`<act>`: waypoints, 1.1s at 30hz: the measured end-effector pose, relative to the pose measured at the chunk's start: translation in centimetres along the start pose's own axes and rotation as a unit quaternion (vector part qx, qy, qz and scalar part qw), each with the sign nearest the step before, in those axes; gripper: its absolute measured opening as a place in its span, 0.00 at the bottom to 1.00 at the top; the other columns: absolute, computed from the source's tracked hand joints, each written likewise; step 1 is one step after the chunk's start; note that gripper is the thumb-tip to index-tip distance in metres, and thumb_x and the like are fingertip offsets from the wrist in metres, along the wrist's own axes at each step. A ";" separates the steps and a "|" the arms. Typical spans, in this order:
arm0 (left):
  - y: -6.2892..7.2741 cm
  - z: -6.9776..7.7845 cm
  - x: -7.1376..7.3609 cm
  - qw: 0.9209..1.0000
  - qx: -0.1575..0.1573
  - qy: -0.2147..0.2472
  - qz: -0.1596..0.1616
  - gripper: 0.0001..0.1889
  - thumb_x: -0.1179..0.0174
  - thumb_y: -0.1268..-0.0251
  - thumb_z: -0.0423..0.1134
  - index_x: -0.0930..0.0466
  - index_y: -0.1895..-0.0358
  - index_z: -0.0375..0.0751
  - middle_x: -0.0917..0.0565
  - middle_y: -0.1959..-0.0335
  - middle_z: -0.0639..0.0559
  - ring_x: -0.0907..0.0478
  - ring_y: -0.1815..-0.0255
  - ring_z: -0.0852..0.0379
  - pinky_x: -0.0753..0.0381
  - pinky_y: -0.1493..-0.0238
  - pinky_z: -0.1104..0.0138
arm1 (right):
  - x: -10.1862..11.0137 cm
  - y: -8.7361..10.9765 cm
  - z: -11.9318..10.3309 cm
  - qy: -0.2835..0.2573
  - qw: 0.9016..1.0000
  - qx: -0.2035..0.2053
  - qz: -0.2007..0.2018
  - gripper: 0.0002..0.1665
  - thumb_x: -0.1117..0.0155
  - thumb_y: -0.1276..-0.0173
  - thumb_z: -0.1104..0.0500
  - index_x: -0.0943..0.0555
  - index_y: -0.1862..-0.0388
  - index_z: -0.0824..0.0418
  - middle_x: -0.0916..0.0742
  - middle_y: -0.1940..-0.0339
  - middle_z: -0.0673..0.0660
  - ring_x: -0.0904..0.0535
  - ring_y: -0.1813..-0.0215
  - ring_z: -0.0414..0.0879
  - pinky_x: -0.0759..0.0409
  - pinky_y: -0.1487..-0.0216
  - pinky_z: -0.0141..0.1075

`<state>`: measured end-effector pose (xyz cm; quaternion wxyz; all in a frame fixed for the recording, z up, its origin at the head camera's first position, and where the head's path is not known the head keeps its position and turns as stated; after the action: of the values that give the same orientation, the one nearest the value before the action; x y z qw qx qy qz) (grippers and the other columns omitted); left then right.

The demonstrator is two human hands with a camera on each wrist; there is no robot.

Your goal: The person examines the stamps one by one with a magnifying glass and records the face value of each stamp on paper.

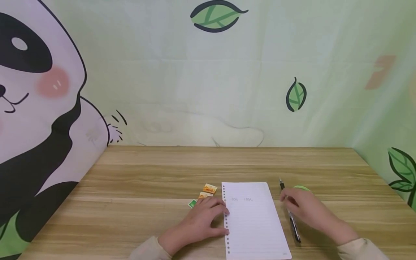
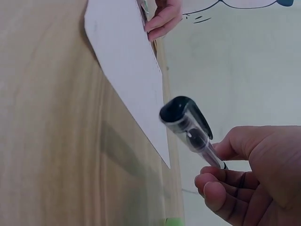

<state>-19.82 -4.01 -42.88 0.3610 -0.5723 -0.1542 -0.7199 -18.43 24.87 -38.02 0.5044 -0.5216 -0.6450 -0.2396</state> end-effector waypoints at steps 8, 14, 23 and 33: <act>-0.1 -0.1 -0.1 1.000 0.001 0.000 -0.001 0.21 0.36 0.43 0.60 0.22 0.50 0.56 0.24 0.43 0.59 0.30 0.37 0.58 0.34 0.32 0.55 | 0.7 0.0 -0.2 -0.053 0.999 0.000 0.003 0.07 0.45 0.36 0.69 0.22 0.66 0.59 0.28 0.82 0.43 0.38 0.80 0.30 0.33 0.80 0.26; 0.0 -0.2 -0.2 1.000 0.004 0.001 -0.001 0.20 0.36 0.44 0.60 0.22 0.50 0.57 0.24 0.42 0.59 0.31 0.37 0.58 0.34 0.32 0.54 | 1.3 -0.5 -0.6 -0.045 0.999 0.008 0.009 0.10 0.47 0.39 0.71 0.21 0.64 0.61 0.29 0.82 0.43 0.39 0.79 0.30 0.35 0.81 0.26; -0.1 -0.1 -0.1 1.000 0.004 -0.003 0.001 0.20 0.35 0.44 0.59 0.22 0.51 0.57 0.24 0.43 0.58 0.30 0.38 0.58 0.34 0.32 0.55 | 2.4 -1.0 -1.2 -0.022 0.999 0.043 0.020 0.11 0.39 0.40 0.70 0.20 0.63 0.55 0.16 0.72 0.42 0.24 0.68 0.30 0.22 0.69 0.28; 0.0 0.0 -0.1 1.000 -0.002 -0.002 0.006 0.20 0.35 0.44 0.59 0.23 0.51 0.56 0.24 0.43 0.58 0.30 0.38 0.58 0.34 0.32 0.55 | 2.4 -1.4 -1.6 -0.025 0.998 0.041 0.049 0.12 0.32 0.42 0.67 0.25 0.63 0.57 0.21 0.75 0.42 0.29 0.70 0.29 0.25 0.72 0.27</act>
<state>-19.86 -3.97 -43.02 0.3640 -0.5751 -0.1503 -0.7170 -18.97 24.10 -34.96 0.5204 -0.5373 -0.6402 -0.1750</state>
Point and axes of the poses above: each hand's wrist, its own y-axis away from the middle knuckle, its own x-axis out of the back of the hand, z = x × y, the point moved 3 cm from there along -y, towards the middle knuckle
